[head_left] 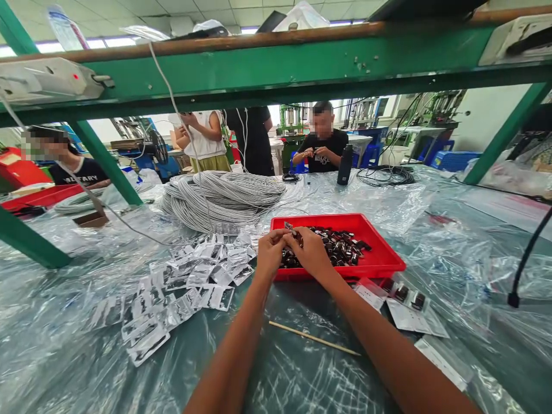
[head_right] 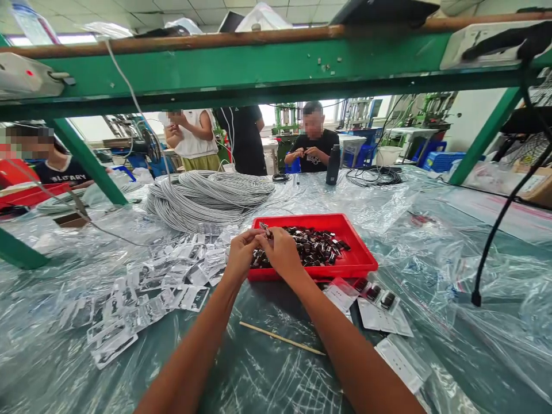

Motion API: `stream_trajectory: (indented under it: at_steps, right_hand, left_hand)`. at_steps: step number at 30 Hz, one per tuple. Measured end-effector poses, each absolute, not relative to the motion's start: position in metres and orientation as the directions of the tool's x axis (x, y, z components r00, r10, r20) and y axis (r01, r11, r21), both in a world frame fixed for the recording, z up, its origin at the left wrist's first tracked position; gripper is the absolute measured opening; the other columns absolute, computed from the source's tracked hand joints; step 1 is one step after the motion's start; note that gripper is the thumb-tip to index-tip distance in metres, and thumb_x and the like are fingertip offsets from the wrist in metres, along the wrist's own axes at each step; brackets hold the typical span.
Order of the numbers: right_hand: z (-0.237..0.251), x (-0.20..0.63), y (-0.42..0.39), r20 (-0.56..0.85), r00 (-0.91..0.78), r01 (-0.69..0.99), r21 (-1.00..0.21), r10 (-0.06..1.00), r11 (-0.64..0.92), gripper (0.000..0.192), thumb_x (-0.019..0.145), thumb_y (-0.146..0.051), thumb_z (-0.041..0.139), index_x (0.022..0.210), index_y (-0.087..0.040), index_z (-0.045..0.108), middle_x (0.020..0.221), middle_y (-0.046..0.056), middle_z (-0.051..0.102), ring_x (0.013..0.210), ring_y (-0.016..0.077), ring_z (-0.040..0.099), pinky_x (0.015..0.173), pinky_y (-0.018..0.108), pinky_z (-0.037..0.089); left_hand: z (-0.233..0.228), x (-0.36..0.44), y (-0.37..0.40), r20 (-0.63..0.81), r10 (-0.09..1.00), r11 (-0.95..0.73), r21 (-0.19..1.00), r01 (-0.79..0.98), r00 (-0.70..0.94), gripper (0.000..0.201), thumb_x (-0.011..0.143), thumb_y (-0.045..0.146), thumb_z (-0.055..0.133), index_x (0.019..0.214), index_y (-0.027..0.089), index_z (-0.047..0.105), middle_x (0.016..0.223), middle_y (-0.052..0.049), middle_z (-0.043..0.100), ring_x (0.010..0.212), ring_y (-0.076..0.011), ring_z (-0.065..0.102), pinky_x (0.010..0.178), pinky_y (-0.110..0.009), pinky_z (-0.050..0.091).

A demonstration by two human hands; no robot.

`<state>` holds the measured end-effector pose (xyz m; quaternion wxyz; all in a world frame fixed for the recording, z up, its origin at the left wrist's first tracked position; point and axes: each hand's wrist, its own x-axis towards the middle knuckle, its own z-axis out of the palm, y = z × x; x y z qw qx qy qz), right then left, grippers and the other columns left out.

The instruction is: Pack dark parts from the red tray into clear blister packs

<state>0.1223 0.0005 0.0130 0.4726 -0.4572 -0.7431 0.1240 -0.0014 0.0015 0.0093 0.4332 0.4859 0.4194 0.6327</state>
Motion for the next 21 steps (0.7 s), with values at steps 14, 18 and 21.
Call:
stream_trajectory:
  at_steps: [14, 18, 21]
  right_hand:
    - [0.014, 0.155, 0.021, 0.444, -0.353, 0.592, -0.575, 0.823, 0.564, 0.035, 0.081, -0.005, 0.052, 0.103, -0.017, 0.075, 0.095, 0.007, 0.078, 0.079, 0.0196, 0.069, 0.077, 0.028, 0.050]
    - [0.015, 0.160, 0.023, 0.417, -0.349, 0.614, -0.575, 0.839, 0.541, 0.048, 0.073, 0.003, 0.049, 0.110, -0.015, 0.072, 0.109, 0.008, 0.074, 0.096, 0.0213, 0.069, 0.090, 0.030, 0.052]
    - [0.018, 0.154, 0.018, 0.512, -0.287, 0.704, -0.461, 0.810, 0.541, 0.046, 0.074, 0.001, 0.048, 0.112, -0.013, 0.069, 0.120, 0.014, 0.067, 0.112, 0.0263, 0.062, 0.098, 0.038, 0.049]
  left_hand:
    - [0.034, -0.029, -0.005, 0.334, 0.909, -0.417, 0.687, 0.595, 0.250, 0.027, 0.077, 0.024, 0.063, 0.102, 0.022, 0.074, 0.090, -0.006, 0.072, 0.082, -0.0203, 0.066, 0.080, -0.034, 0.053]
    - [0.032, -0.030, -0.001, 0.345, 0.937, -0.298, 0.707, 0.642, 0.054, 0.013, 0.079, 0.019, 0.061, 0.084, 0.019, 0.073, 0.074, -0.005, 0.072, 0.073, -0.0200, 0.067, 0.076, -0.033, 0.053]
    - [0.022, -0.030, 0.005, 0.266, 0.950, -0.170, 0.881, 0.441, -0.166, 0.006, 0.076, 0.022, 0.067, 0.074, 0.017, 0.070, 0.072, -0.005, 0.073, 0.065, -0.0191, 0.068, 0.068, -0.031, 0.053]
